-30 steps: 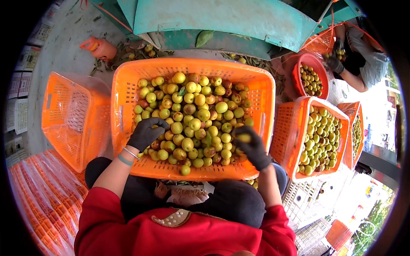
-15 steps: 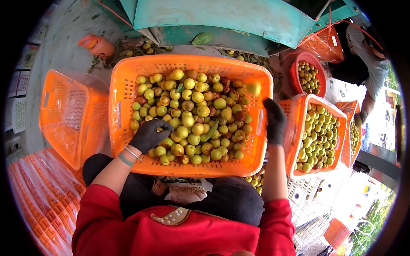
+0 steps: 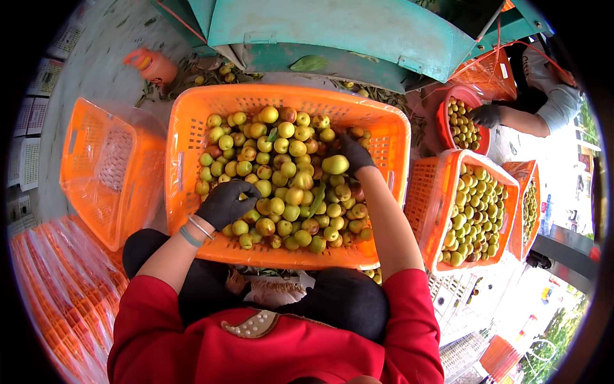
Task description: The person sits and sorts green plums from an orange basket into a blue bowl, picking them one by one and occasionally tossing them. The person wears black gloves and a red shirt while working at a fruit processing station.
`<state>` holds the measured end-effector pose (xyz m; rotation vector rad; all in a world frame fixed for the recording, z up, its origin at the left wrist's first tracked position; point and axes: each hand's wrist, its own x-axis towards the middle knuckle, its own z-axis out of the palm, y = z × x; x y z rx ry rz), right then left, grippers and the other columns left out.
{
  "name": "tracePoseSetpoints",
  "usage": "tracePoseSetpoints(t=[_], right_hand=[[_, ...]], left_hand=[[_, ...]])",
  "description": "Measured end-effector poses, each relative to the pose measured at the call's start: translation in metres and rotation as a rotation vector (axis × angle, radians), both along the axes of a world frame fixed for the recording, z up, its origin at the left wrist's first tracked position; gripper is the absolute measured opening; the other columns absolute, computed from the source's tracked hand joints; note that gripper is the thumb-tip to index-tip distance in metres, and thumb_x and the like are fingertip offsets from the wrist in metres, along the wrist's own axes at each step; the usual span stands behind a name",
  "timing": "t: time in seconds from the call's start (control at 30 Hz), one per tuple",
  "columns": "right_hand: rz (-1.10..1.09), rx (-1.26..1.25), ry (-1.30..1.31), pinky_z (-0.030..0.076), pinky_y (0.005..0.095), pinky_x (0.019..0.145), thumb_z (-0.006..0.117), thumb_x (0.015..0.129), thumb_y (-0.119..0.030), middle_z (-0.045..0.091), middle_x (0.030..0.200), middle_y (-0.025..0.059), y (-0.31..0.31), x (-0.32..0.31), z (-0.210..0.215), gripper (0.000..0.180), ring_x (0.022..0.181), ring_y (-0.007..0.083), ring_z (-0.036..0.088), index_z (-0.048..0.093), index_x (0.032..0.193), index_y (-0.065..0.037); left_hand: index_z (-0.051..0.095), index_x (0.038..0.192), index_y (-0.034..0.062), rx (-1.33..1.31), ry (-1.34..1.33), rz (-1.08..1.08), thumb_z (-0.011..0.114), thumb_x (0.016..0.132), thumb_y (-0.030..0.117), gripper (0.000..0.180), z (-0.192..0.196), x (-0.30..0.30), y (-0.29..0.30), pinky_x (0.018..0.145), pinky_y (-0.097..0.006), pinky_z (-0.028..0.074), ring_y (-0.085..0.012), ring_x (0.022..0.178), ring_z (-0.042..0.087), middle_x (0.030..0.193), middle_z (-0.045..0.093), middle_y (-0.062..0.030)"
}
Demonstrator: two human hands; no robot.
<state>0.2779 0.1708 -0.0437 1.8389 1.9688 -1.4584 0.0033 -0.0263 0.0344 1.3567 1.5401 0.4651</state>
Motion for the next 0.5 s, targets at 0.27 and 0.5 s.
tracePoseSetpoints(t=[0.27, 0.5], right_hand=[[0.313, 0.333, 0.088, 0.051, 0.0408, 0.074, 0.064, 0.077, -0.039, 0.067, 0.085, 0.0136, -0.087, -0.009, 0.037, 0.034, 0.081, 0.0316, 0.065, 0.061, 0.102, -0.017], [-0.030, 0.509, -0.036, 0.051, 0.0405, 0.076, 0.068, 0.074, -0.029, 0.066, 0.092, 0.0140, -0.022, 0.011, 0.034, 0.028, 0.088, 0.0309, 0.064, 0.065, 0.097, -0.012]], left_hand=[[0.066, 0.092, 0.0076, 0.037, 0.087, -0.044, 0.064, 0.077, 0.020, 0.019, 0.000, -0.001, 0.000, 0.073, -0.035, 0.049, -0.0252, 0.080, 0.063, 0.086, 0.065, -0.0098], [0.064, 0.093, 0.0083, 0.125, 0.119, -0.124, 0.062, 0.077, 0.019, 0.019, -0.006, -0.005, -0.011, 0.074, -0.038, 0.049, -0.0280, 0.083, 0.062, 0.087, 0.064, -0.0106]])
